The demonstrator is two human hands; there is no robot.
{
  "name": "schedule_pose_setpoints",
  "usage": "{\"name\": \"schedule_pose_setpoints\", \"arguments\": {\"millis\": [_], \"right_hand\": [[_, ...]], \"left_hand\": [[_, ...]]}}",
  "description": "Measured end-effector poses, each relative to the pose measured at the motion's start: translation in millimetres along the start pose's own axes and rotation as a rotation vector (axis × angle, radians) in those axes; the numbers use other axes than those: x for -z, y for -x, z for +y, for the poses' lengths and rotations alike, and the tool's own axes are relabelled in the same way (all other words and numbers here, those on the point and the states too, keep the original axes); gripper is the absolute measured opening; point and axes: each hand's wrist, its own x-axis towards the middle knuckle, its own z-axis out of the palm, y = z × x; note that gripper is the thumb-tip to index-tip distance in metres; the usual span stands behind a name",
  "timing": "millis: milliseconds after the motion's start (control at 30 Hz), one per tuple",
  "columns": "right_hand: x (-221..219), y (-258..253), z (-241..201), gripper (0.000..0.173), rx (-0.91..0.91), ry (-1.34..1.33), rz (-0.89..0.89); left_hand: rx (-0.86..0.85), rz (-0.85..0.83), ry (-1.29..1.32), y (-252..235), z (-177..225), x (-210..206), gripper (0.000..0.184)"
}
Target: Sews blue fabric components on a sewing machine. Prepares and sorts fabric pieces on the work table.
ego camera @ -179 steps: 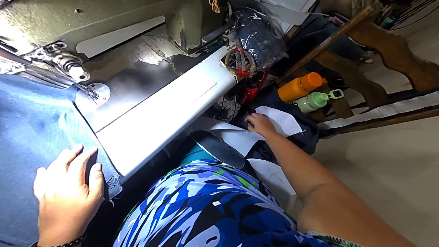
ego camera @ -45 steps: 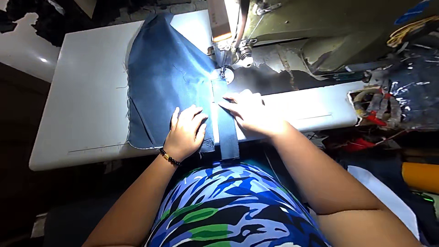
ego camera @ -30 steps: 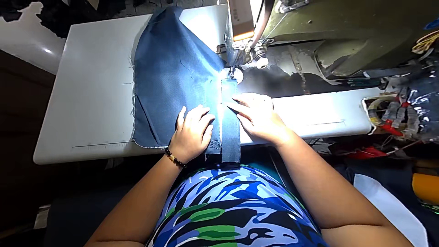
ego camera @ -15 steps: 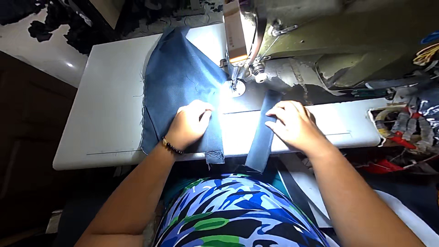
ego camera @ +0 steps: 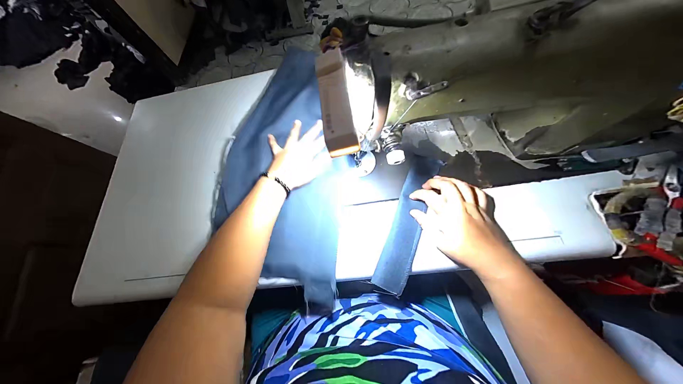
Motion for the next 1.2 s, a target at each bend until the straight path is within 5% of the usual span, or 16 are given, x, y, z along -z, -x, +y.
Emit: {"name": "schedule_pose_setpoints", "arguments": {"millis": [133,333,633,800,1000,1200], "right_hand": [[-2,-1,0,0.039,0.017,0.017,0.027],[-2,1,2,0.039,0.013,0.009,0.036],[-5,0,1,0.040,0.041,-0.003,0.040],[-6,-1,1,0.042,0.038,-0.001,0.035],[-4,-1,3,0.043,0.024,-0.005,0.018],[-4,0,4,0.043,0.019,-0.010,0.022]], "left_hand": [[0.347,-0.011,-0.048,-25,-27,11,0.065],[0.039,-0.093,0.027,12,4,14,0.050],[0.100,-0.155,-0.008,153,52,-16,0.055],[0.107,-0.098,-0.021,99,30,-7,0.060],[-0.258,-0.040,0.004,12,24,4,0.052],[0.241,-0.047,-0.014,73,45,-6,0.068]]}}
